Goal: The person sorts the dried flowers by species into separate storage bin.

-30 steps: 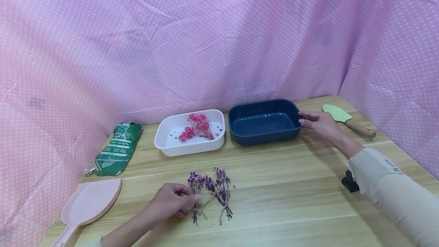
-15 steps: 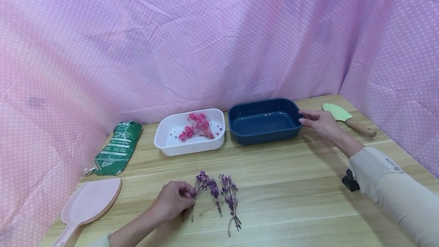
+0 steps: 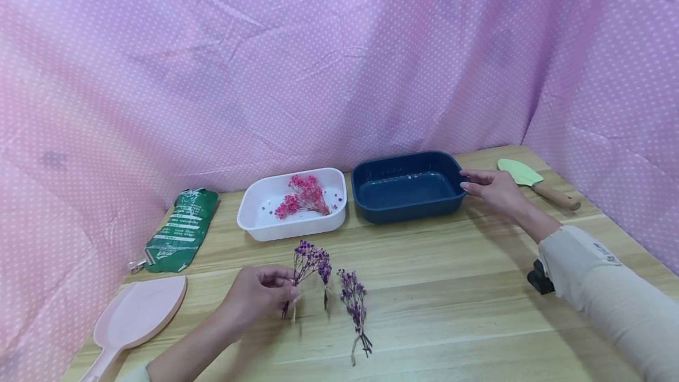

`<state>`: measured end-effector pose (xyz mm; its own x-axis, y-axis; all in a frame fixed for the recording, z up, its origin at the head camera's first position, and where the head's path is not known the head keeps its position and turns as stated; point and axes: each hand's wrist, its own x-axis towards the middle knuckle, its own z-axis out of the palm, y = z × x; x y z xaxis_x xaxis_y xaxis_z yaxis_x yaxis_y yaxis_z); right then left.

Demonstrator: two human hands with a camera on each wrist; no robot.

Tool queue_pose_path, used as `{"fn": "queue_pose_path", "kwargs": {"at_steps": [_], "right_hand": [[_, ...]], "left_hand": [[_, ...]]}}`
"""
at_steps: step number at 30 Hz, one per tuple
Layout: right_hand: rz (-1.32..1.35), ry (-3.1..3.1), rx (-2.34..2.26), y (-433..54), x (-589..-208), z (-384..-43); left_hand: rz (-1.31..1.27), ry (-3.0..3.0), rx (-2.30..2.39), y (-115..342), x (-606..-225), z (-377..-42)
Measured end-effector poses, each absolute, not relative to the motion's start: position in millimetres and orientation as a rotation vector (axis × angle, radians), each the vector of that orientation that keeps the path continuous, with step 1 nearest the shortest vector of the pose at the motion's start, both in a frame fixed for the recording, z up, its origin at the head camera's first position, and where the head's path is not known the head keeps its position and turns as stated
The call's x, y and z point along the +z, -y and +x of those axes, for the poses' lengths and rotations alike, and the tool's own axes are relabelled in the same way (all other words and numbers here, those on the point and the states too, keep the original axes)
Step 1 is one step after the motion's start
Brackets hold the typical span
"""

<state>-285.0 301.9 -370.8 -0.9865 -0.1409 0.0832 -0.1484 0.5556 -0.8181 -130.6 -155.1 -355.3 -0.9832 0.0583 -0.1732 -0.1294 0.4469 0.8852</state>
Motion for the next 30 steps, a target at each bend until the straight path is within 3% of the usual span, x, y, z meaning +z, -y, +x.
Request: {"fn": "queue_pose_path", "kwargs": {"at_steps": [4, 9, 13, 20, 30], "right_hand": [[0.254, 2.756, 1.473, -301, -370, -285], [0.258, 2.764, 1.485, -300, -370, -285], [0.263, 2.760, 1.481, -301, -370, -284], [0.264, 2.753, 1.508, -301, -369, -284], [0.249, 2.765, 1.476, -300, -368, -283]], "left_hand": [[0.154, -2.697, 1.385, 157, -356, -132], [0.514, -3.037, 0.845, 161, -366, -129], [0.648, -3.225, 0.570, 160, -367, -129], [0.554, -3.288, 0.669, 155, -348, -134], [0.229, -2.806, 1.357, 145, -331, -158]]}}
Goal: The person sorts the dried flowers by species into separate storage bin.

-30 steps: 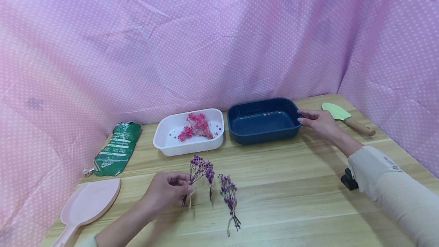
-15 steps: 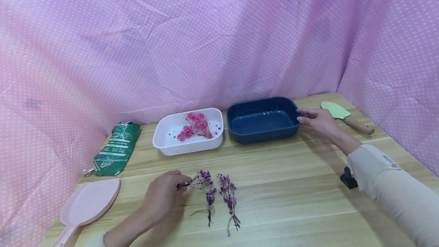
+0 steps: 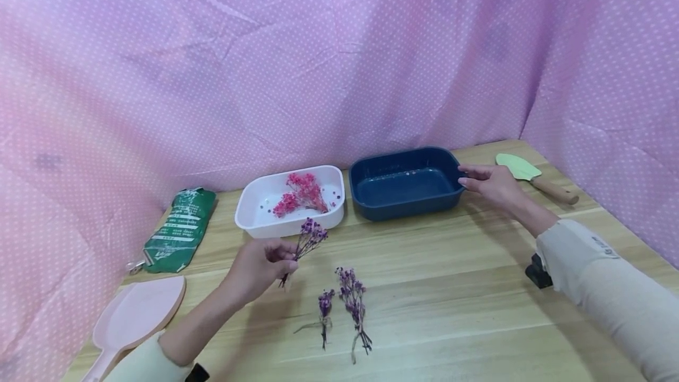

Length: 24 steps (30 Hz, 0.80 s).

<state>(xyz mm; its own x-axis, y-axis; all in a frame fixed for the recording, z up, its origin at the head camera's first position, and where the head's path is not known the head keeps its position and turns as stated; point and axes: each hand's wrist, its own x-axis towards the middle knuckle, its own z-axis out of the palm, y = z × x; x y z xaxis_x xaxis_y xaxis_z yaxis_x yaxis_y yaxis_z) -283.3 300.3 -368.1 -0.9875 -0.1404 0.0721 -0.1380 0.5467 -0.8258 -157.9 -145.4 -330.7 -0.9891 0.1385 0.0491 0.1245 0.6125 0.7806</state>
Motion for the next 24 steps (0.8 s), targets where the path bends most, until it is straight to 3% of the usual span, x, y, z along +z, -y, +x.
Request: {"fn": "queue_pose_path", "kwargs": {"at_steps": [11, 24], "right_hand": [[-0.242, -2.751, -1.483, -300, -369, -285], [-0.243, -2.760, -1.463, -301, -366, -285]], "left_hand": [[-0.037, -2.338, 1.611, 127, -320, -198], [-0.134, -2.207, 1.730, 108, -312, -235]]}}
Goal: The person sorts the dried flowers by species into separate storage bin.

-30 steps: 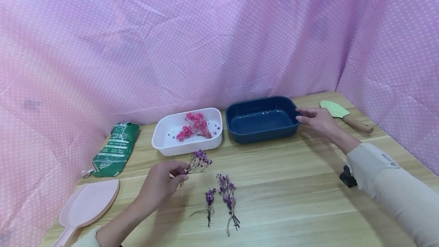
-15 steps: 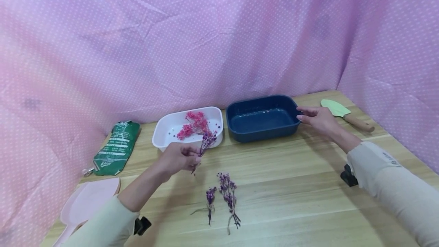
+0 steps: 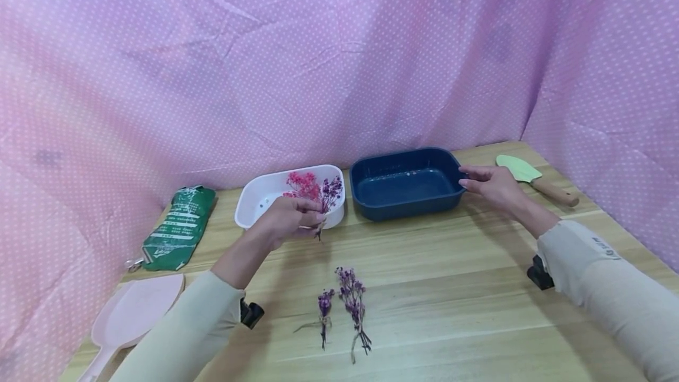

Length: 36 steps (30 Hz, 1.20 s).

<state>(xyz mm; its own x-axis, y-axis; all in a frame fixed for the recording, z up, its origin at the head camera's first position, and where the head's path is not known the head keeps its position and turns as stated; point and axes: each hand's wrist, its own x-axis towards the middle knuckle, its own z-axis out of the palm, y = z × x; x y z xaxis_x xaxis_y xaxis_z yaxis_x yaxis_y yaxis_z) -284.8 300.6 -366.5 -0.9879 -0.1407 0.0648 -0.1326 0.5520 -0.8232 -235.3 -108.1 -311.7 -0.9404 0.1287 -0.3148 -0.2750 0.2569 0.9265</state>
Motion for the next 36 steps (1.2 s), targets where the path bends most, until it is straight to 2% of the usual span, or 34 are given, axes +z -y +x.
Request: {"fn": "queue_pose_path", "kwargs": {"at_steps": [19, 30, 36], "right_hand": [[-0.239, -2.721, -1.484, -302, -366, -289], [-0.269, -2.718, -1.462, -306, -369, -297], [-0.264, -2.713, -1.414, -309, -369, -304]], "left_hand": [[-0.253, -2.215, 1.884, 60, -317, -267], [-0.492, -2.208, 1.963, 22, -325, -296], [-0.395, -2.028, 2.130, 17, -332, -308]]}}
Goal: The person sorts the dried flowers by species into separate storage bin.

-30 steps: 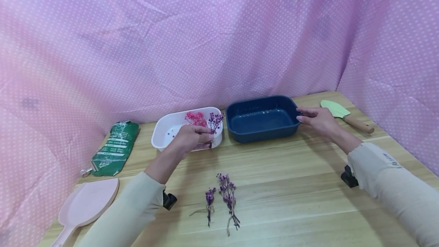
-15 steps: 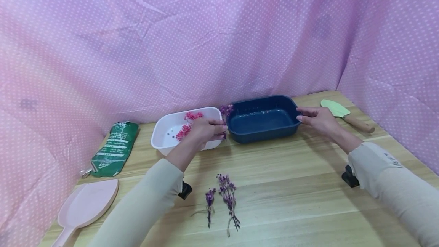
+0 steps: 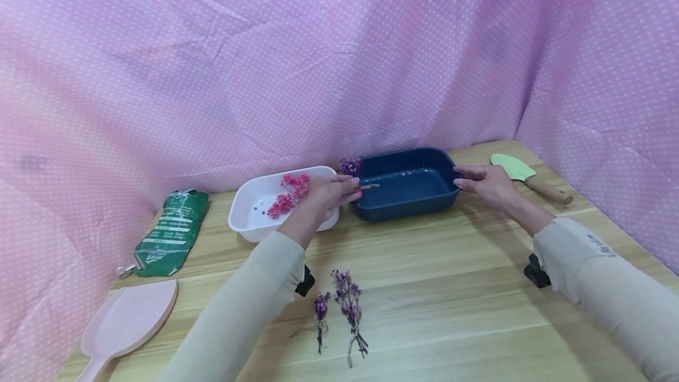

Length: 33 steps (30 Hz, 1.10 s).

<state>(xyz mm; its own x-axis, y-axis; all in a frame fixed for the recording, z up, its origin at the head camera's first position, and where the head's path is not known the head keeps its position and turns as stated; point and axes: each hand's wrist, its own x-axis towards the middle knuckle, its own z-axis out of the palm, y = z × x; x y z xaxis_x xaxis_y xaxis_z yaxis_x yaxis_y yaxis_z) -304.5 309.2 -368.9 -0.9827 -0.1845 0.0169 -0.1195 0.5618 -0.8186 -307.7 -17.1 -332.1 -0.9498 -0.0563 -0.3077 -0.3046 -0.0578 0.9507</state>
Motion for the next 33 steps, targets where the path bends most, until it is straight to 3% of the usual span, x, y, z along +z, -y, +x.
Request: {"fn": "queue_pose_path", "kwargs": {"at_steps": [12, 33], "right_hand": [[-0.264, -2.719, -1.423, -309, -368, -304], [-0.233, -2.716, -1.358, -308, -368, -303]], "left_hand": [[-0.204, -2.002, 2.161, 27, -325, -290], [-0.339, -2.067, 2.054, 138, -339, -180]]}}
